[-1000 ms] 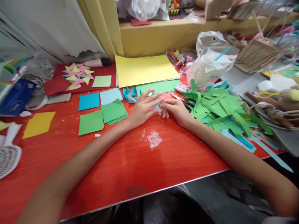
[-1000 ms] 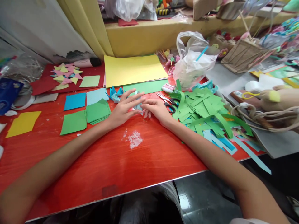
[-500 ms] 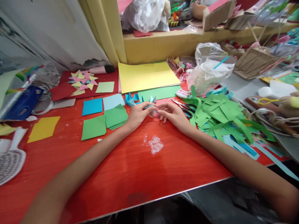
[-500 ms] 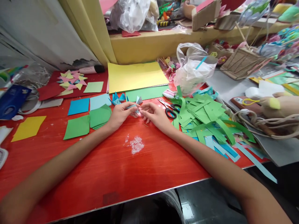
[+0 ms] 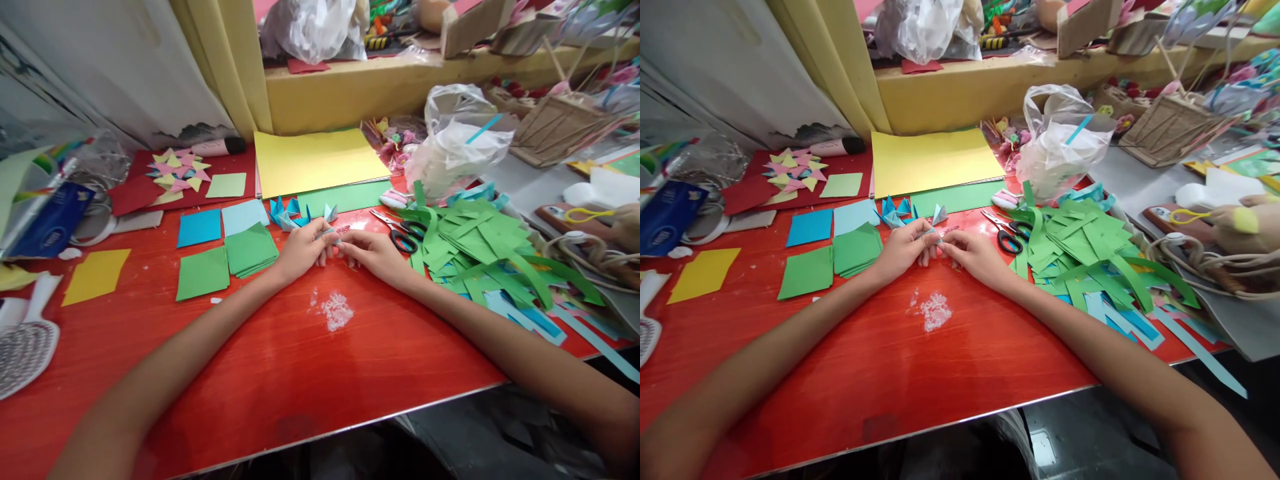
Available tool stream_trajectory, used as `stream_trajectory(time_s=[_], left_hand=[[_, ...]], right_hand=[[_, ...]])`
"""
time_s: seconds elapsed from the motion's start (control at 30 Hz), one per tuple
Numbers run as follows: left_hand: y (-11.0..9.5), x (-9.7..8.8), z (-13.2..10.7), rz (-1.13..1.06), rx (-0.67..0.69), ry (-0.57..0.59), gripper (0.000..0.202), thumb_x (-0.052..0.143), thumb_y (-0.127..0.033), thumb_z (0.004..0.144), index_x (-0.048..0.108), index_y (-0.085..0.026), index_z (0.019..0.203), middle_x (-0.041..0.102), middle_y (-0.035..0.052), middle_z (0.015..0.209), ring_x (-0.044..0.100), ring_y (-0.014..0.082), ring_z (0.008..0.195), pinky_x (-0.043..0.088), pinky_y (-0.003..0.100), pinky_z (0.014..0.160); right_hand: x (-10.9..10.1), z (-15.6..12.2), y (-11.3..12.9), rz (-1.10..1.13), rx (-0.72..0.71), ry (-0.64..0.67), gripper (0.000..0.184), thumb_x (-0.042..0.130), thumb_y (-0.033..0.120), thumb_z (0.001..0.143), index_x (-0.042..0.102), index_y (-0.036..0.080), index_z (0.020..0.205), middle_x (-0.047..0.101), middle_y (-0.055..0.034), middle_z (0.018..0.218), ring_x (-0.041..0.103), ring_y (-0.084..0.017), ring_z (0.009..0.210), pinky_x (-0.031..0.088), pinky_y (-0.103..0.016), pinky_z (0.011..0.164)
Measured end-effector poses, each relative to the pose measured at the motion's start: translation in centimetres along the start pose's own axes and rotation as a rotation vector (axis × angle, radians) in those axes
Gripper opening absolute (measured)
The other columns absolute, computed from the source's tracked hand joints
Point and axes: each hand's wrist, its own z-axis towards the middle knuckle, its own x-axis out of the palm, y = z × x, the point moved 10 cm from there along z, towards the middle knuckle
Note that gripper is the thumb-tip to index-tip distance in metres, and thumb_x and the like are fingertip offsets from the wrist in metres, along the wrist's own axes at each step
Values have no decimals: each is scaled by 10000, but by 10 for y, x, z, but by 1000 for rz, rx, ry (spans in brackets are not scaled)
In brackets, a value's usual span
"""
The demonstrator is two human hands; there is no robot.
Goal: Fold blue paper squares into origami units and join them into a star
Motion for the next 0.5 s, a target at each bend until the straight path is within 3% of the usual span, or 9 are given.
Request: stream_trajectory(time_s=[0.2, 0.4, 0.5], left_hand=[[0, 8, -1, 7, -22, 63, 158, 406, -231, 937, 465, -167, 805, 577, -37, 579, 544, 56, 413, 423, 159, 425], [3, -13, 1, -202, -20, -109, 215, 634, -335, 821, 504, -163, 805, 600, -39, 571, 528, 59, 397, 406, 168, 396], [5, -12, 1, -341, -44, -127, 251, 688, -330, 774, 516, -148, 771, 599, -35, 562, 506, 44, 398, 391, 163, 405]], right_hand=[[-3, 2, -4, 31, 12, -9, 249, 573, 357, 870, 542, 153, 730, 531, 27, 594, 505, -78, 510, 379, -231, 523], [6, 2, -2, 79, -5, 89, 298, 611, 383, 843, 471, 172, 685, 490, 44, 580, 473, -76, 520, 352, -229, 515], [8, 1, 2, 77, -18, 101, 307, 620, 376, 839, 461, 173, 672, 483, 46, 583, 459, -72, 529, 336, -226, 515]])
